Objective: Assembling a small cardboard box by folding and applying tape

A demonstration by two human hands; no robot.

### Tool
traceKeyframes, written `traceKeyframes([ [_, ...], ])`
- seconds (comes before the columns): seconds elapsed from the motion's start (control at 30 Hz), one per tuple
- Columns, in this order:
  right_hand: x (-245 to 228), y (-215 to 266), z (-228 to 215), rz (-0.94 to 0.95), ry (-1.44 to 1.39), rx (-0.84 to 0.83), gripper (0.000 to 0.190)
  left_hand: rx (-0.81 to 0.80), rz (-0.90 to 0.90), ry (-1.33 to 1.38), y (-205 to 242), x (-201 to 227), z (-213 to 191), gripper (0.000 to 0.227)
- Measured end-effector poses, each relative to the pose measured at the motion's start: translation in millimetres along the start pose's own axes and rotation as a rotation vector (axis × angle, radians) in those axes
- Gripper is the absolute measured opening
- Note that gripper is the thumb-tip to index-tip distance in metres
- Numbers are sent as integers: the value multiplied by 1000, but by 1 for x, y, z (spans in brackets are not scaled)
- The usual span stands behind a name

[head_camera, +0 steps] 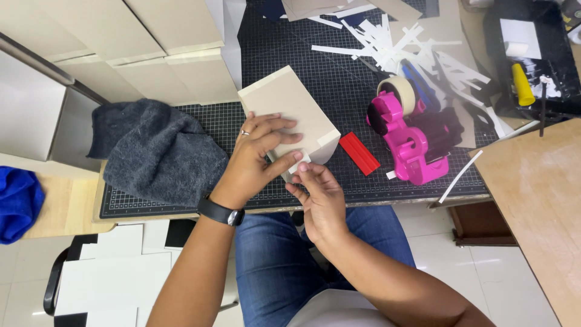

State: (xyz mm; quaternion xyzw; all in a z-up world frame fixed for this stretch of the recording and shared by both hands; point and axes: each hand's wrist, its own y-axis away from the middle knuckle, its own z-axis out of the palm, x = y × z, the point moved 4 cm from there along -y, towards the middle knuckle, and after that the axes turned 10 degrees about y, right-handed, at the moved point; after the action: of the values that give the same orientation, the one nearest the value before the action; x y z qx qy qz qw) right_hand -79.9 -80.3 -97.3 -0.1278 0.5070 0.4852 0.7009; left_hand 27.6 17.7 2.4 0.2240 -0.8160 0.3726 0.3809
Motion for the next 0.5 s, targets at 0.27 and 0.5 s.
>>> traceKeyframes([
  [0.27, 1, -1, 11, -56, 102, 35, 15, 10, 28, -11, 3, -5, 2, 28],
  [0.5, -3, 3, 15, -91, 221, 41, 17, 2, 54, -32, 4, -7, 3, 29],
])
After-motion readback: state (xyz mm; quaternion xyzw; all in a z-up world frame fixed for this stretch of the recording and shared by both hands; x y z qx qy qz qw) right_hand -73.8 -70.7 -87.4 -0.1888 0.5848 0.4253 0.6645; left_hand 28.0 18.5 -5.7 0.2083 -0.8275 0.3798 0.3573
